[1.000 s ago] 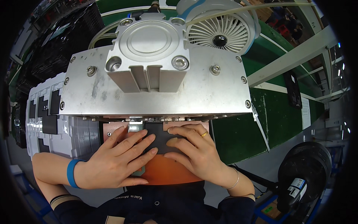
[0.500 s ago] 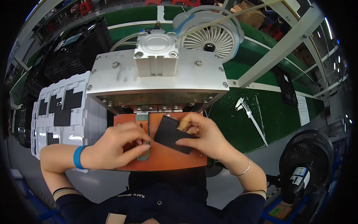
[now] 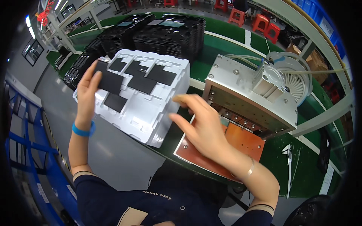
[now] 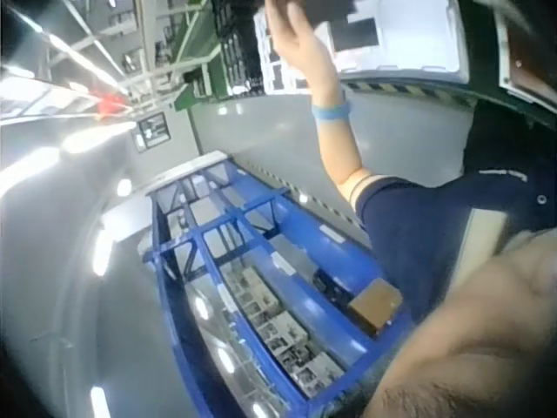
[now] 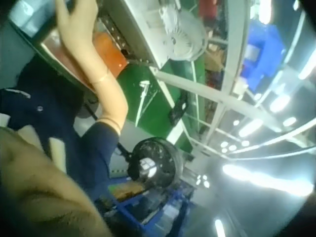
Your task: The person repeatedly picks up small black rectangular components from a white tray and places them into a metal jig on a workbench. They press down on the components to secure them within the jig, then remove them and return them to the tray. This cycle is repeated multiple times throughout the video.
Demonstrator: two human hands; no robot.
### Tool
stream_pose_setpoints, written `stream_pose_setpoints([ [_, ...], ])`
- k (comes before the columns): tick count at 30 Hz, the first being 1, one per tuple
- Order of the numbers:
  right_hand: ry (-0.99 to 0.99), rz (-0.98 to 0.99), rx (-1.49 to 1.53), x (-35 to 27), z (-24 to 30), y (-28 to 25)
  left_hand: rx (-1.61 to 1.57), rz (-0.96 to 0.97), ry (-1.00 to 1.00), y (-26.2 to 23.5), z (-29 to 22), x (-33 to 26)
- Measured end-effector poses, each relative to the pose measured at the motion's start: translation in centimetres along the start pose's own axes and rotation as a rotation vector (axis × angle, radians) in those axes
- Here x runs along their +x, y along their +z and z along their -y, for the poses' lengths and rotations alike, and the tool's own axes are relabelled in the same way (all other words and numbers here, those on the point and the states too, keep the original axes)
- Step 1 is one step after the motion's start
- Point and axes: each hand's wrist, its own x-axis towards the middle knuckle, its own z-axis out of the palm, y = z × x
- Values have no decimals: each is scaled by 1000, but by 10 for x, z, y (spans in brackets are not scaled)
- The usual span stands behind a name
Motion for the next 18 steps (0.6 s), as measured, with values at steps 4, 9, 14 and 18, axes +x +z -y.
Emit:
stream_pose_setpoints([
  [4, -277, -28, -157, 66, -34, 63, 354, -226, 36, -108, 61, 20],
  [9, -127, 32, -352, 95, -39, 107, 1142, -237, -89, -96, 77, -4],
  [14, -130, 3, -337, 94, -36, 113, 1141, -147, 251, -87, 80, -14],
  [18, -265, -125, -256, 79, -23, 80, 1060, 26, 206, -90, 80, -17],
])
